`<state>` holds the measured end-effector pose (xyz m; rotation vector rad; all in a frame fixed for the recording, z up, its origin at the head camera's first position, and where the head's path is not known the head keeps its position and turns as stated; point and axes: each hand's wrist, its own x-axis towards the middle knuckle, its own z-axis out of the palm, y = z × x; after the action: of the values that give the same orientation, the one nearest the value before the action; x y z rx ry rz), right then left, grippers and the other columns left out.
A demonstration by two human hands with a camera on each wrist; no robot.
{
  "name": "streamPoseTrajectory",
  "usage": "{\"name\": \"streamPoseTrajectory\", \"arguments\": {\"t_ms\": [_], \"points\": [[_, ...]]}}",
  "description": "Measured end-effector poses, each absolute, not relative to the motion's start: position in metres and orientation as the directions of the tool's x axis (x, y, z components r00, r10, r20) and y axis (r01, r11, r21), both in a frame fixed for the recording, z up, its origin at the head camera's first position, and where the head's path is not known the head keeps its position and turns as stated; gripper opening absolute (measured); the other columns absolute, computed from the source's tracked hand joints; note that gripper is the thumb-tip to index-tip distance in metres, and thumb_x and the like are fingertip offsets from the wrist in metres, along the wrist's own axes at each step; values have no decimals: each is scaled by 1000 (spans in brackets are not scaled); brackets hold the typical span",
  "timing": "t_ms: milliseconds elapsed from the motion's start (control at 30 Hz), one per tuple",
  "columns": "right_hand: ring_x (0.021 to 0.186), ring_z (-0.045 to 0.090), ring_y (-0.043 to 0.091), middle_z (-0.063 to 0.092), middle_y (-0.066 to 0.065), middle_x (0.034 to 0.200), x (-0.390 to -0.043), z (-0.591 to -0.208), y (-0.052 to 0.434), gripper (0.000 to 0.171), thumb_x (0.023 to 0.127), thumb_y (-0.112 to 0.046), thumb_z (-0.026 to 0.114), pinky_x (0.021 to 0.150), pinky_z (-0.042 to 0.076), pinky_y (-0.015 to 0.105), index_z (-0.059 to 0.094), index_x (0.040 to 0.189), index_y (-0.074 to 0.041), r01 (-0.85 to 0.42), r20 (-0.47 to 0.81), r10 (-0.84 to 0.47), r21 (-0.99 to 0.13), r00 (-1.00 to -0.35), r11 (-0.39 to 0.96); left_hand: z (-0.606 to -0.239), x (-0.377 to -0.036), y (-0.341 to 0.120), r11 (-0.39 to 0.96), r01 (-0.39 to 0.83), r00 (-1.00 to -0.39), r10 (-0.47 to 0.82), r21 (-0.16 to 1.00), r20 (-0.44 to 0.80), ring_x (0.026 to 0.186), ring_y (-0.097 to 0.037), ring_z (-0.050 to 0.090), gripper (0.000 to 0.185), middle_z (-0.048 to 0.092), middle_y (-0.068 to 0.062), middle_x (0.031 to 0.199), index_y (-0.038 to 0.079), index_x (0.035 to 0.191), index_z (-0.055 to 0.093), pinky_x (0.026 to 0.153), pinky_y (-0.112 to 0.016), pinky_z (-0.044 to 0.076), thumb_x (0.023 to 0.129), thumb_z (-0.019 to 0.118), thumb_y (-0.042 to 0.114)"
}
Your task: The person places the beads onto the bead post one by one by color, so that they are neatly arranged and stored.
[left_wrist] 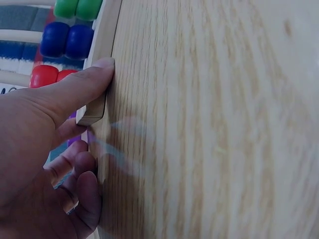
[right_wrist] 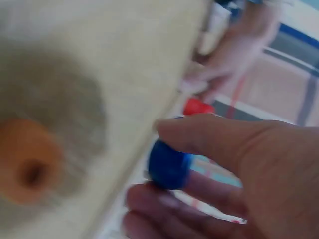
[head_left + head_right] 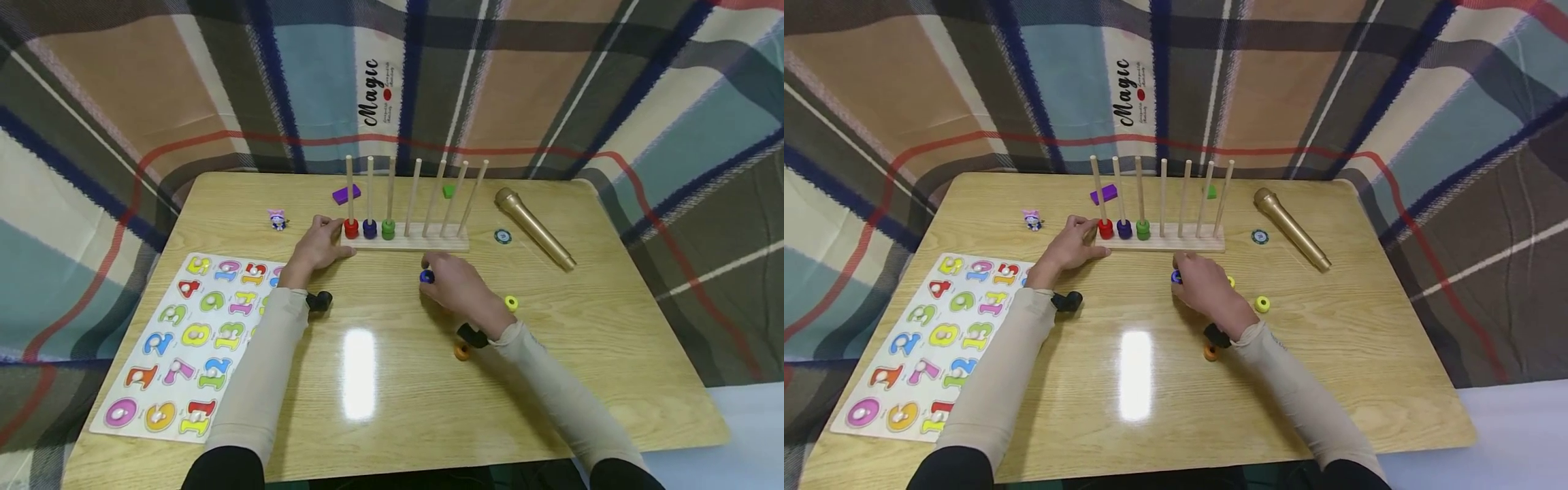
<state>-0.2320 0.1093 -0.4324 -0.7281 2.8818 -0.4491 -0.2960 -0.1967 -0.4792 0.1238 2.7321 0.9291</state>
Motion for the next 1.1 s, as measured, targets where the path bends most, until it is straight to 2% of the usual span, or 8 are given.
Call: {"name": "streamPoseTrajectory", "arguments": {"t_ms": [167, 300, 433, 633, 867, 1000, 1100], "points": [[89, 69, 29, 67, 16, 110, -249, -396, 102, 28, 97, -12, 78, 73, 60, 40, 68, 120, 1, -506, 224, -454, -436, -862, 744, -479, -297, -197, 791, -3, -964, 160, 612, -211, 151, -47, 36, 87, 25, -22, 163, 7, 170, 28, 124, -61, 31, 102, 75, 35], [87, 69, 31, 65, 18, 113, -267, -370, 97, 29, 98, -9, 78, 73, 59, 40, 69, 123, 2, -598, 465, -396, -457, -792, 659, -480, -296, -198, 789, -5, -964, 161, 614, -214, 152, -47, 35, 87, 24, -22, 163, 8, 170, 28, 125, -61, 31, 102, 74, 34], [83, 67, 31, 62, 21, 114, -287, -355, 89, 31, 100, -9, 76, 72, 56, 40, 70, 127, 2, -638, 594, -324, -451, -737, 624, -481, -296, -199, 787, -5, -965, 158, 617, -210, 151, -47, 35, 86, 25, -22, 163, 7, 170, 28, 125, -61, 31, 102, 74, 34], [80, 62, 32, 62, 23, 116, -305, -348, 83, 32, 101, -9, 75, 72, 50, 34, 71, 131, 2, -591, 577, -267, -498, -772, 635, -481, -295, -196, 784, -9, -961, 164, 621, -221, 150, -46, 37, 87, 24, -21, 162, 9, 171, 27, 124, -60, 33, 102, 74, 34], [83, 63, 31, 63, 23, 120, -311, -341, 80, 39, 103, -15, 73, 76, 53, 40, 70, 138, 0, -533, 494, -283, -493, -822, 688, -479, -296, -195, 790, 18, -964, 176, 613, -199, 149, -46, 38, 87, 26, -22, 161, 7, 170, 28, 124, -60, 33, 102, 75, 33], [98, 69, 35, 67, 24, 126, -311, -337, 79, 42, 103, -19, 73, 89, 59, 45, 69, 140, 1, -484, 426, -290, -472, -857, 737, -478, -295, -197, 792, 16, -964, 175, 611, -202, 147, -46, 40, 87, 26, -22, 160, 7, 170, 28, 123, -60, 34, 101, 75, 33], [111, 71, 37, 69, 24, 131, -312, -336, 77, 45, 102, -20, 75, 98, 59, 47, 67, 141, 2, -463, 386, -300, -454, -872, 761, -478, -295, -198, 791, 11, -963, 173, 612, -207, 147, -46, 40, 87, 26, -22, 160, 8, 170, 27, 123, -60, 34, 101, 75, 33]]}}
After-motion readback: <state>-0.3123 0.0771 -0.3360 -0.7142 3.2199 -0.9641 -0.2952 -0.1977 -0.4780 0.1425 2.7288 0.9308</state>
